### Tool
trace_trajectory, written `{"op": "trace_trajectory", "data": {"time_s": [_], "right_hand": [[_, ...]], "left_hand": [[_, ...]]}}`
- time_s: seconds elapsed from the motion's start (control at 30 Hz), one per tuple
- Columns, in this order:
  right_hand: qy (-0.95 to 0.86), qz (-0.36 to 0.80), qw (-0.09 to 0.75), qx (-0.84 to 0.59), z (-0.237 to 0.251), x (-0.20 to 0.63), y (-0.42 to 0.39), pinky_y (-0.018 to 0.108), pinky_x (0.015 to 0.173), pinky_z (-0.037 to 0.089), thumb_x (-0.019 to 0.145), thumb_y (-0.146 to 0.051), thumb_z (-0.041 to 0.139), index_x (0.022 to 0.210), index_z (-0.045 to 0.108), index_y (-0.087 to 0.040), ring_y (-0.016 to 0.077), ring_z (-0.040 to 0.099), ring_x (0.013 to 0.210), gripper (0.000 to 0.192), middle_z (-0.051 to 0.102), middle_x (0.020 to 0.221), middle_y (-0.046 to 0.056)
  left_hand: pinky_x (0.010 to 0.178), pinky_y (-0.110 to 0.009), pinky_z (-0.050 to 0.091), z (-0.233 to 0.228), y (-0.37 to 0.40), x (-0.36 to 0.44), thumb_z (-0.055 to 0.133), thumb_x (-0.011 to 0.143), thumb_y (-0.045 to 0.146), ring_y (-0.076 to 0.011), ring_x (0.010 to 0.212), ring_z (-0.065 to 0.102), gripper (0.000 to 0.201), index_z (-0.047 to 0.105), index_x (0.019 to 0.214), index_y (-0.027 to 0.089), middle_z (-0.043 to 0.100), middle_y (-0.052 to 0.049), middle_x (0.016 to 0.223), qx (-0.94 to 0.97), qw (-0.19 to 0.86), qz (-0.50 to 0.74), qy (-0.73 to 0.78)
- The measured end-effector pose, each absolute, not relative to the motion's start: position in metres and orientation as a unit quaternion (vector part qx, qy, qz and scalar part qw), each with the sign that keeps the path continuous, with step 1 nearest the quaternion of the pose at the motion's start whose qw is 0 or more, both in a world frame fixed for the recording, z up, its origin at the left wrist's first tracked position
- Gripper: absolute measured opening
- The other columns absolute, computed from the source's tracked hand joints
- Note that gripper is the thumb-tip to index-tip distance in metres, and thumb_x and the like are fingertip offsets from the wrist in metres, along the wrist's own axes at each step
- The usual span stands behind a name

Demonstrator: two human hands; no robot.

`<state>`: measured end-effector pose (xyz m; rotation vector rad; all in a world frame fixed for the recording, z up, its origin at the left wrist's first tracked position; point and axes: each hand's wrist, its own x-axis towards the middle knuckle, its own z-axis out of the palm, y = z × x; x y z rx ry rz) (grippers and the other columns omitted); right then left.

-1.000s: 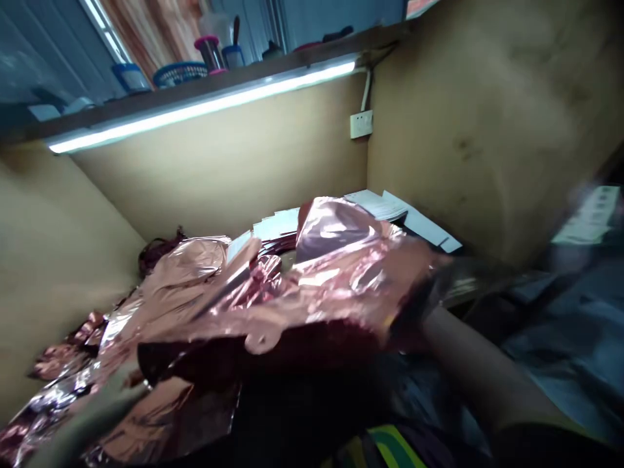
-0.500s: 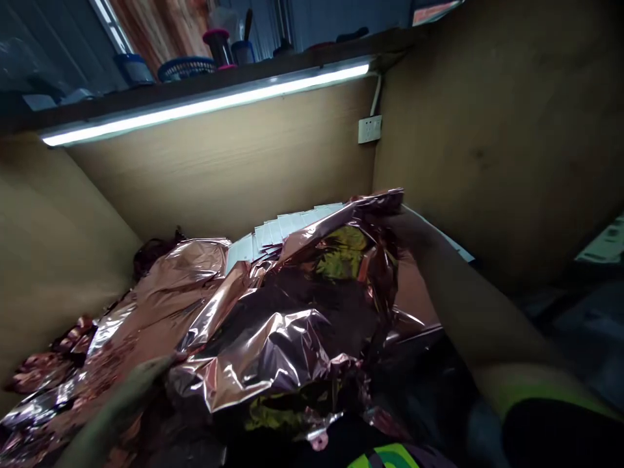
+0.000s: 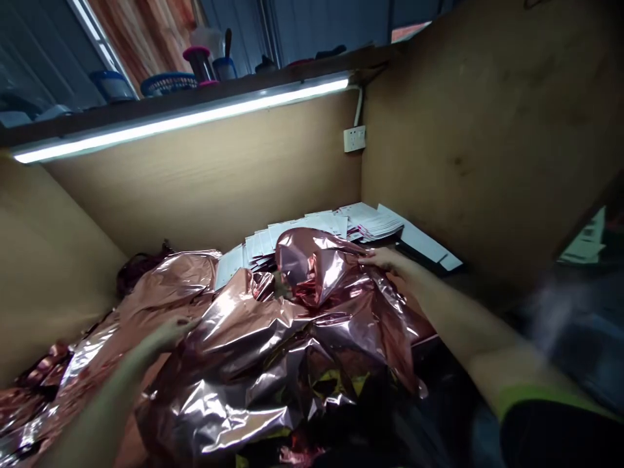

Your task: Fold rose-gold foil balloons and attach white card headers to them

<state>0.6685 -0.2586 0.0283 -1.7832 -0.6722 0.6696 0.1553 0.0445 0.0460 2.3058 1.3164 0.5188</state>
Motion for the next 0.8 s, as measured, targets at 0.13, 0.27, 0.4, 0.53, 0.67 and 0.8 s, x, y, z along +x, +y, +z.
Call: {"op": "trace_trajectory", "data": {"time_s": [0.13, 0.27, 0.4, 0.53, 0.67, 0.8], "right_hand": [[-0.315, 0.261, 0.576, -0.707, 0.041, 0.672, -0.256, 0.027, 0.069, 0.053, 0.072, -0.058, 0.075, 0.081, 0.070, -0.013, 0.0168, 0.064, 0.071, 0.046, 0.071, 0.076, 0.006], [-0.324, 0.260, 0.584, -0.697, 0.045, 0.677, -0.245, 0.026, 0.069, 0.053, 0.071, -0.060, 0.075, 0.090, 0.070, -0.015, 0.0181, 0.065, 0.076, 0.050, 0.072, 0.081, 0.008], [-0.335, 0.315, 0.537, -0.707, 0.047, 0.674, -0.212, 0.027, 0.058, 0.050, 0.051, -0.045, 0.091, 0.068, 0.066, -0.015, 0.0157, 0.059, 0.058, 0.043, 0.064, 0.060, 0.003], [-0.372, 0.341, 0.540, -0.674, 0.069, 0.668, -0.203, 0.026, 0.060, 0.050, 0.049, -0.041, 0.092, 0.070, 0.065, -0.016, 0.0144, 0.059, 0.060, 0.042, 0.064, 0.063, 0.001], [-0.421, 0.301, 0.620, -0.590, 0.092, 0.679, -0.216, 0.027, 0.074, 0.053, 0.057, -0.045, 0.087, 0.095, 0.067, -0.019, 0.0164, 0.066, 0.080, 0.050, 0.070, 0.090, 0.003], [-0.404, 0.265, 0.545, -0.685, 0.084, 0.698, -0.200, 0.028, 0.069, 0.053, 0.060, -0.045, 0.085, 0.086, 0.067, -0.016, 0.0176, 0.065, 0.075, 0.043, 0.071, 0.082, 0.006]], "left_hand": [[0.048, -0.025, 0.043, 0.024, 0.045, 0.185, 0.058, 0.075, 0.052, -0.0185, 0.053, 0.059, 0.038, 0.065, 0.069, 0.016, 0.064, -0.004, 0.057, 0.836, 0.238, 0.176, 0.462], [0.058, -0.025, 0.045, 0.012, 0.040, 0.173, 0.050, 0.080, 0.046, -0.0204, 0.067, 0.064, 0.030, 0.062, 0.076, 0.019, 0.067, -0.004, 0.068, 0.825, 0.185, 0.207, 0.492], [0.059, -0.026, 0.043, 0.017, 0.038, 0.159, 0.048, 0.083, 0.049, -0.0213, 0.067, 0.064, 0.030, 0.058, 0.078, 0.022, 0.066, -0.002, 0.066, 0.812, 0.143, 0.196, 0.532], [0.061, -0.027, 0.045, 0.019, 0.035, 0.146, 0.044, 0.085, 0.053, -0.0227, 0.071, 0.066, 0.032, 0.055, 0.087, 0.022, 0.068, -0.003, 0.073, 0.802, 0.144, 0.254, 0.521], [0.063, -0.028, 0.047, 0.014, 0.036, 0.139, 0.043, 0.086, 0.053, -0.0247, 0.075, 0.067, 0.033, 0.052, 0.096, 0.022, 0.069, -0.005, 0.081, 0.773, 0.105, 0.328, 0.533], [0.064, -0.028, 0.047, 0.010, 0.041, 0.155, 0.039, 0.089, 0.041, -0.0238, 0.076, 0.068, 0.024, 0.052, 0.093, 0.021, 0.070, -0.007, 0.081, 0.792, 0.087, 0.281, 0.535]]}}
